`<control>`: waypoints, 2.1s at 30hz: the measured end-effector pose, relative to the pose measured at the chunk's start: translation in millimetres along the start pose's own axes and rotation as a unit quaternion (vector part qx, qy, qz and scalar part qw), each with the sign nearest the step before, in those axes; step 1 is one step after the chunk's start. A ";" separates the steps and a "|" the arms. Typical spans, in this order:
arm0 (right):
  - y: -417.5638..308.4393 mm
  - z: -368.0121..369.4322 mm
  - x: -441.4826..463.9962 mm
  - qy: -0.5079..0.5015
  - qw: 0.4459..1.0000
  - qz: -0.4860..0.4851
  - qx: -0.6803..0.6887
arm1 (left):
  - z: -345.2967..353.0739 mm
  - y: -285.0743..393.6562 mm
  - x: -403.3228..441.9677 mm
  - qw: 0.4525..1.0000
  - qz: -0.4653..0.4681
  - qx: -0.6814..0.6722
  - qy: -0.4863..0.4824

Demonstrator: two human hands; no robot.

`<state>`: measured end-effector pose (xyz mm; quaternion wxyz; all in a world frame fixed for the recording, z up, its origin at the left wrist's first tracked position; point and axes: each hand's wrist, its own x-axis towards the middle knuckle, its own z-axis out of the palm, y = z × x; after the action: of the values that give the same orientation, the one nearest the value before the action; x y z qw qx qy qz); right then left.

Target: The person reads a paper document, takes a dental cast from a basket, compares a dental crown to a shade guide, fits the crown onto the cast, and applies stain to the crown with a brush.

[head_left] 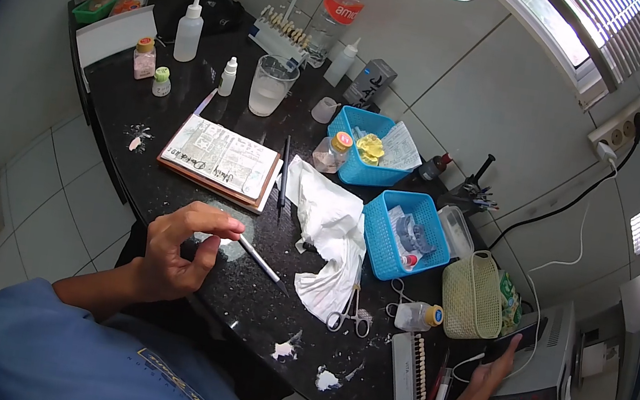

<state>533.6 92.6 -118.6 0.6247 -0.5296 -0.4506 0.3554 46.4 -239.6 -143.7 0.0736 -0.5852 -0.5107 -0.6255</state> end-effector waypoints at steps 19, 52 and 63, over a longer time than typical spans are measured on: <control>16.5 -10.3 3.7 0.013 0.990 0.036 0.133 | 4.4 0.8 0.6 0.997 0.035 0.062 -0.006; 69.5 36.5 52.4 0.051 0.987 0.133 -0.072 | -2.6 -3.7 -2.7 0.997 0.046 0.044 -0.033; 82.9 86.9 2.3 -0.028 0.939 0.018 -0.343 | -3.4 -10.5 -7.3 0.998 0.052 0.030 -0.002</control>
<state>455.5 139.8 -196.7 0.3857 -0.7094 -0.5530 0.2056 39.2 -240.9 -154.7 0.1225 -0.6101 -0.4978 -0.6041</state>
